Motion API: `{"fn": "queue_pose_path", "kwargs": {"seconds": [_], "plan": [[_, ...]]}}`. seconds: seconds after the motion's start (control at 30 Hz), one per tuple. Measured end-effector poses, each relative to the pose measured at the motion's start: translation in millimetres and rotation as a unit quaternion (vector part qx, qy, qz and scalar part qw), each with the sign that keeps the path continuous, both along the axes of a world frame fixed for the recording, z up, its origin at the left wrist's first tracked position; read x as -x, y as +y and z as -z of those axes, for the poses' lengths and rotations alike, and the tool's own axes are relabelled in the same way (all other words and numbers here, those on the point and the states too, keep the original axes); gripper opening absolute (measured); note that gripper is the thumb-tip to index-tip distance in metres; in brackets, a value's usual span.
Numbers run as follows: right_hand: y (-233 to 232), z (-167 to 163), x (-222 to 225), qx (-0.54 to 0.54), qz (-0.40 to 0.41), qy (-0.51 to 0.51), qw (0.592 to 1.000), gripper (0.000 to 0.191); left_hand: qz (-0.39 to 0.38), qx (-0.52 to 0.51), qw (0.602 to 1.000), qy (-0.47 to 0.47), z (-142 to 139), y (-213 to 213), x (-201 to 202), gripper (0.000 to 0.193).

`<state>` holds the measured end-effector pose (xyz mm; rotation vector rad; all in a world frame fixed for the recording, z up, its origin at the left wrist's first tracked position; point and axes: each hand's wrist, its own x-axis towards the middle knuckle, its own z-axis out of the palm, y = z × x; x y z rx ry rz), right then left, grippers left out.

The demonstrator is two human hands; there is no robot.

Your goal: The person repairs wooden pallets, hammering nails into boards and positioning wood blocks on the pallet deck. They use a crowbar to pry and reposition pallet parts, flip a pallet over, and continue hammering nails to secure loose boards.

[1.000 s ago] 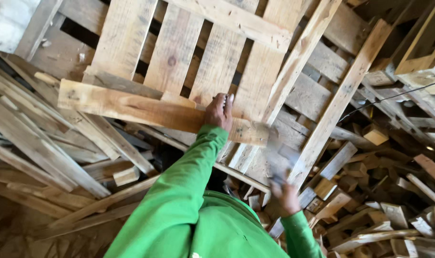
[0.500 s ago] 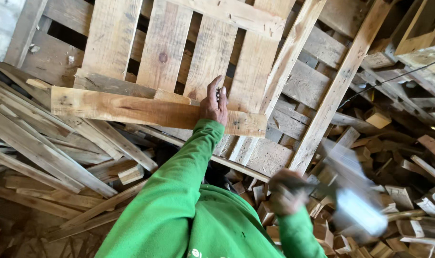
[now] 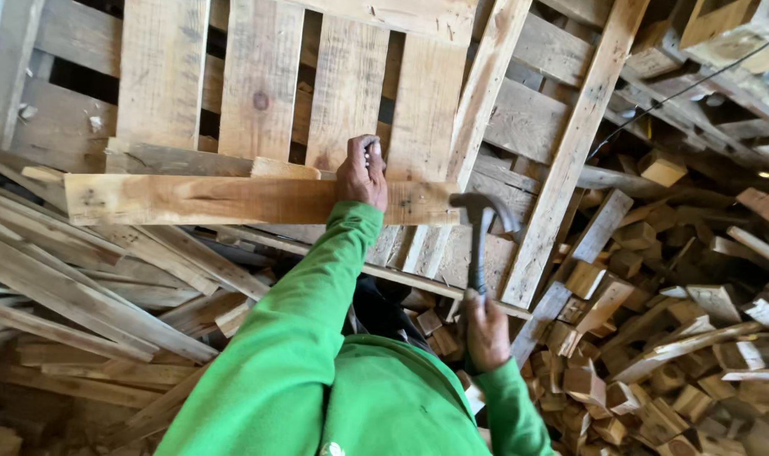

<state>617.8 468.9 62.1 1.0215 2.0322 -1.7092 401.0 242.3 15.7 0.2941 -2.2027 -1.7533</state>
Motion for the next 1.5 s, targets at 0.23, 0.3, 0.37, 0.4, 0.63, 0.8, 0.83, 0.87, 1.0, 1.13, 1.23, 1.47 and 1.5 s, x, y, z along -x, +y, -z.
{"fn": "queue_pose_path", "kwargs": {"seconds": [0.23,0.3,0.37,0.4,0.63,0.8,0.83,0.87,1.0,1.13,1.23,1.47,1.5], "plan": [[23.8,-23.2,29.6,-0.186,-0.014,0.066,0.98,0.044,-0.063,-0.154,0.986,0.028,-1.6,-13.5,-12.0,0.015],[38.4,-15.1,47.5,-0.25,-0.022,0.053,0.967,0.048,-0.123,-0.18,0.976,0.014,-2.0,-31.8,-33.6,0.017],[54.9,-1.5,66.1,-0.296,-0.015,-0.016,0.955,0.05,-0.125,-0.303,0.944,0.022,-1.0,-60.3,-68.4,0.025],[60.9,6.2,74.6,-0.337,-0.034,-0.015,0.941,0.049,-0.165,-0.317,0.934,-0.012,0.7,-74.5,-85.7,0.027],[44.0,30.2,104.8,-0.469,-0.194,0.09,0.857,0.058,-0.375,-0.335,0.849,-0.163,11.9,-170.5,-152.7,0.035],[1.9,24.9,141.7,-0.238,-0.294,0.133,0.916,0.099,-0.298,-0.433,0.81,-0.259,17.3,-215.1,-129.1,0.032],[-5.0,26.7,153.0,-0.167,-0.3,0.139,0.929,0.098,-0.281,-0.443,0.814,-0.251,19.1,-221.0,-121.9,0.037],[-9.6,29.1,163.2,-0.096,-0.304,0.144,0.937,0.097,-0.275,-0.446,0.816,-0.246,21.2,-225.6,-115.1,0.036],[-16.4,40.3,180.6,-0.263,-0.42,0.265,0.827,0.082,-0.26,-0.438,0.83,-0.227,27.0,-236.0,-93.8,0.037],[-12.4,45.4,170.5,-0.258,-0.422,0.249,0.833,0.084,-0.26,-0.398,0.848,-0.235,29.3,-234.6,-84.4,0.038],[-8.9,47.1,164.0,-0.247,-0.412,0.233,0.845,0.088,-0.281,-0.399,0.84,-0.238,27.1,-230.9,-82.5,0.038],[-3.0,49.5,161.6,-0.237,-0.409,0.197,0.859,0.093,-0.26,-0.366,0.861,-0.24,30.2,-231.6,-89.6,0.041],[-1.5,50.3,161.7,-0.234,-0.409,0.187,0.862,0.094,-0.259,-0.359,0.863,-0.244,32.5,-232.4,-91.0,0.041]]}}
